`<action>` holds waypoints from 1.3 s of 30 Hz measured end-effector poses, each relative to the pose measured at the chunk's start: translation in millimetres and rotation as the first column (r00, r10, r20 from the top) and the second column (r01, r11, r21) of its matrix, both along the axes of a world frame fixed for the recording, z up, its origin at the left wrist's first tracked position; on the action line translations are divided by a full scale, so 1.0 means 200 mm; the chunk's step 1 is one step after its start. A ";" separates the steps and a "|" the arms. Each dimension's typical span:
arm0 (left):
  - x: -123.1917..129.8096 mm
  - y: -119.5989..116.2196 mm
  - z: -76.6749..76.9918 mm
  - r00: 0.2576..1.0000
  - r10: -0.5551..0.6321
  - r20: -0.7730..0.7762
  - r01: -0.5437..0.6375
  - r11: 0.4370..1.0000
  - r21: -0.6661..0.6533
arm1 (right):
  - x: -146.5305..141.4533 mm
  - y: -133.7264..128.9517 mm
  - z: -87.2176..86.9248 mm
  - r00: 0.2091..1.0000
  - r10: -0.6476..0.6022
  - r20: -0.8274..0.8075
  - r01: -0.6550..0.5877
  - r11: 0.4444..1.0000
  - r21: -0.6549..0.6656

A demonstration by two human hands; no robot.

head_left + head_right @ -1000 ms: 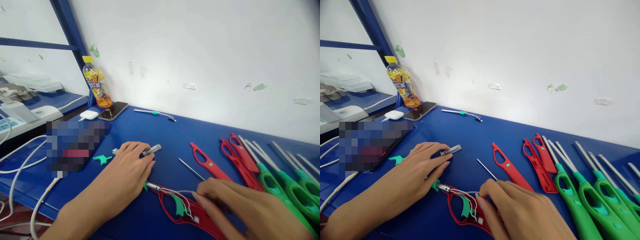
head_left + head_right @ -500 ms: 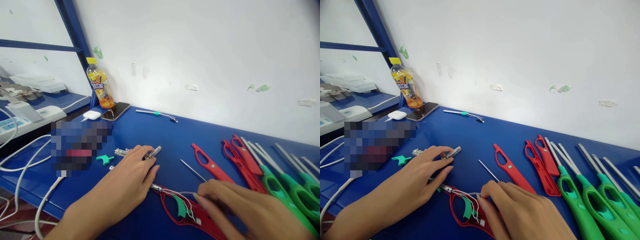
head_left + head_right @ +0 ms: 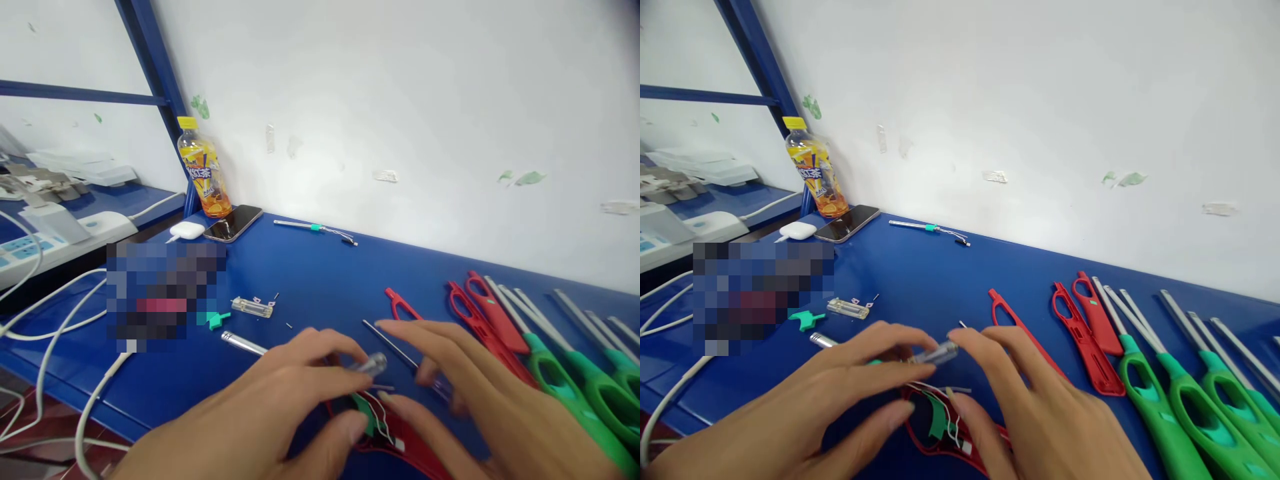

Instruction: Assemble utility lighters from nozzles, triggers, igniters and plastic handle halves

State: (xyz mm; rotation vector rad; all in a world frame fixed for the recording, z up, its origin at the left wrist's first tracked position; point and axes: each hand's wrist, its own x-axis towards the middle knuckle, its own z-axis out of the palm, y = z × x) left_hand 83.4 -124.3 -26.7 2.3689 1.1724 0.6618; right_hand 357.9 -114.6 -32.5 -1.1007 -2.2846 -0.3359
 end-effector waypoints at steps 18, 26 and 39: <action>-0.09 0.20 -0.06 0.973 0.229 0.035 -0.227 0.908 0.352 | -0.05 0.01 -0.03 0.977 0.172 0.129 -0.144 0.968 -0.204; -0.25 0.34 -0.11 0.916 0.379 -0.136 -0.319 0.890 0.326 | -0.12 0.00 -0.11 0.978 0.140 0.158 -0.120 0.984 -0.129; -0.22 0.33 -0.10 0.826 0.492 -0.274 -0.448 0.869 0.209 | -0.17 -0.01 -0.17 0.977 0.110 0.180 -0.087 0.987 -0.132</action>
